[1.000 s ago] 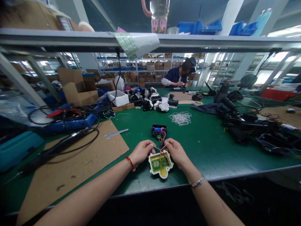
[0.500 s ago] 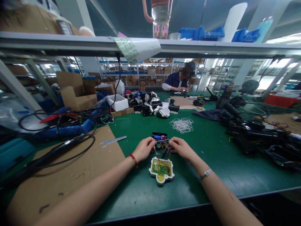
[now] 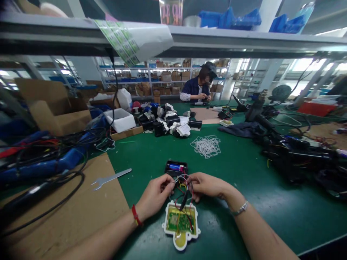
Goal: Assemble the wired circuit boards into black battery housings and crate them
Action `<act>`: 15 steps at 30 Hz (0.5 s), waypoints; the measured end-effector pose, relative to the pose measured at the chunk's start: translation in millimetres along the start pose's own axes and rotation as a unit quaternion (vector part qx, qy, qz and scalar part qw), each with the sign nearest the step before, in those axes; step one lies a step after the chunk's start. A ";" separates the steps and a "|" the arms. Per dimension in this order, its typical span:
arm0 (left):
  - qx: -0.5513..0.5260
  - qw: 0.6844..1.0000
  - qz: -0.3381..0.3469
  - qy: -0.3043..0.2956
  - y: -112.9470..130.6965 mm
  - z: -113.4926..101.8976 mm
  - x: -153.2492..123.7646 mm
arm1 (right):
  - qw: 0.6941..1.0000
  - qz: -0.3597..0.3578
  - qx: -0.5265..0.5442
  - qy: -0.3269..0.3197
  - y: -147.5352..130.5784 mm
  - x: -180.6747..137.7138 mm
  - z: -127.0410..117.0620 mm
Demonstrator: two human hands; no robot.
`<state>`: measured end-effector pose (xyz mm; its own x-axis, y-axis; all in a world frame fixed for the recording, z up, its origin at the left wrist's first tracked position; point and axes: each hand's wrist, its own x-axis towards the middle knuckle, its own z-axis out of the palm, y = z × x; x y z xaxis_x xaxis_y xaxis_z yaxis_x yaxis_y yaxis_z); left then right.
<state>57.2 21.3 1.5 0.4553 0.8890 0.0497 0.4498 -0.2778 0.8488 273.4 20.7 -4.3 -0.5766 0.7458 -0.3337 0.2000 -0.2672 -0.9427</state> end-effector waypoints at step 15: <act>-0.404 0.912 -0.058 -0.047 19.8 6.1 10.7 | 0.989 -0.048 0.008 0.143 4.0 12.2 10.7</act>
<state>75.7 23.1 15.6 0.5207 0.8501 -0.0784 -0.1958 0.2083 0.9583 258.6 22.2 -12.0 -0.3450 0.9095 -0.2320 0.1407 -0.1943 -0.9708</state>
